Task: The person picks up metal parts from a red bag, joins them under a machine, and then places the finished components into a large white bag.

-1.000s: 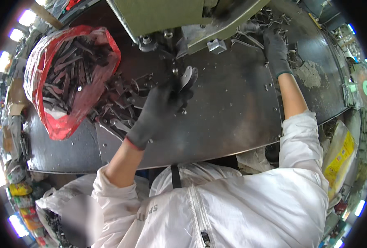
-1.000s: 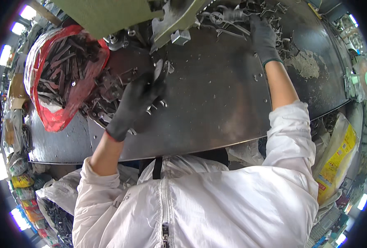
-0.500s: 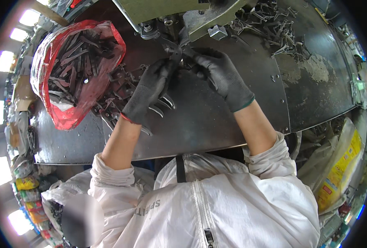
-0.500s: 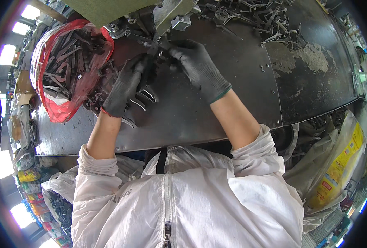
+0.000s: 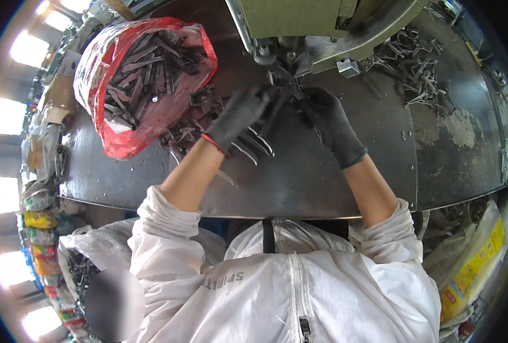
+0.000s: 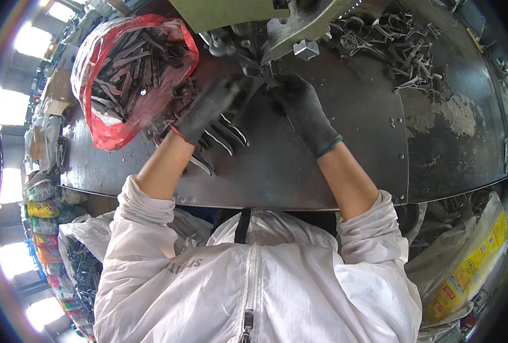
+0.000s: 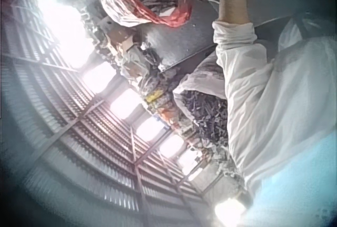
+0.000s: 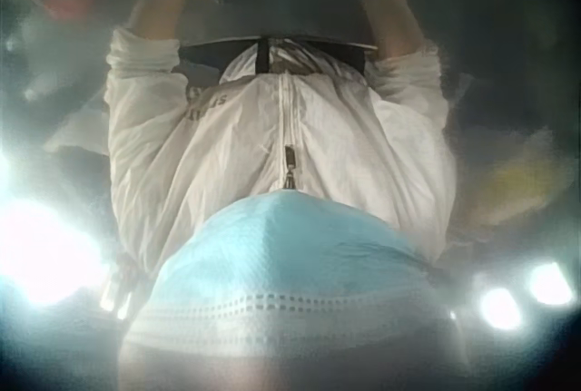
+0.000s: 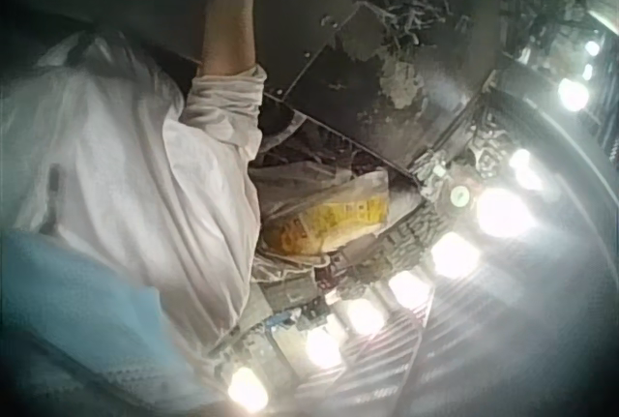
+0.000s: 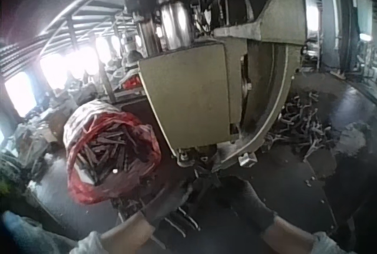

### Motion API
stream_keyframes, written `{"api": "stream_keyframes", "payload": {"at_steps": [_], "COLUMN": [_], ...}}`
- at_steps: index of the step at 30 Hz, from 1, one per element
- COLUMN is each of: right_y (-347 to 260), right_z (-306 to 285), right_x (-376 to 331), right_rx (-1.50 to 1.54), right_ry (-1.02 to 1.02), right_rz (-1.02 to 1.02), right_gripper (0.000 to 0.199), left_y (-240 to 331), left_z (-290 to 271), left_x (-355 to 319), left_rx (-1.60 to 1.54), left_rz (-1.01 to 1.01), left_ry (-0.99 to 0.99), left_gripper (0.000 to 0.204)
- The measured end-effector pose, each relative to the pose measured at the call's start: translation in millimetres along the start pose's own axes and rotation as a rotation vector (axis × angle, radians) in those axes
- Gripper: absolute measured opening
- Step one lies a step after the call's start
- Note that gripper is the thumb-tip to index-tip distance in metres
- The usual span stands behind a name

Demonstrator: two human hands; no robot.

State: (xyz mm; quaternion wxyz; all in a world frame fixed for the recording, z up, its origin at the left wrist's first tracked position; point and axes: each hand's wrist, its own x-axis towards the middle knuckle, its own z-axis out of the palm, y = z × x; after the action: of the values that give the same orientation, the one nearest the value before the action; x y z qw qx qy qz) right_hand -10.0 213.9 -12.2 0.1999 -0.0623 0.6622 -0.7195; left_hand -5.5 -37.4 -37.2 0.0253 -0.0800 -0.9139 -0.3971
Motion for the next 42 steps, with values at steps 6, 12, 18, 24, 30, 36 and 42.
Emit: {"api": "stream_keyframes", "payload": {"at_steps": [6,12,18,24,30,36,42], "right_y": [2.9,0.5,-36.7,-33.8,-47.3,-55.9,-35.3], "right_z": [2.2,-1.0,8.2,2.7,-4.0,-4.8,-5.3], "right_x": [6.1,5.4,-18.1,-21.4,-27.7,-28.6,-19.9], "right_rx": [0.093,0.146,0.024,0.103,-0.032,-0.083,0.044], "right_ry": [0.057,0.039,0.062,0.012,0.063,0.058,-0.071], "right_rz": [0.061,0.033,0.087,0.096,0.089,0.127,0.127], "right_gripper": [0.029,0.037,0.037,0.038,0.035,0.032,0.021], "left_y": [-126.2,-222.0,-183.8,-172.9,-159.5,-140.4,-142.9], "left_z": [-143.4,-194.3,-189.9,-201.4,-178.8,-200.4,-209.2], "left_x": [67.4,110.4,122.0,84.4,42.7,38.2,0.5], "left_rx": [0.626,0.996,0.516,0.45,0.898,0.782,1.029], "left_rz": [-0.072,0.173,-0.296,-0.488,-0.136,-0.576,-0.426], "left_ry": [0.317,0.508,0.25,0.097,-0.039,-0.455,-0.214], "left_gripper": [0.029,0.038,0.047,0.056,0.06,0.059,0.068]}}
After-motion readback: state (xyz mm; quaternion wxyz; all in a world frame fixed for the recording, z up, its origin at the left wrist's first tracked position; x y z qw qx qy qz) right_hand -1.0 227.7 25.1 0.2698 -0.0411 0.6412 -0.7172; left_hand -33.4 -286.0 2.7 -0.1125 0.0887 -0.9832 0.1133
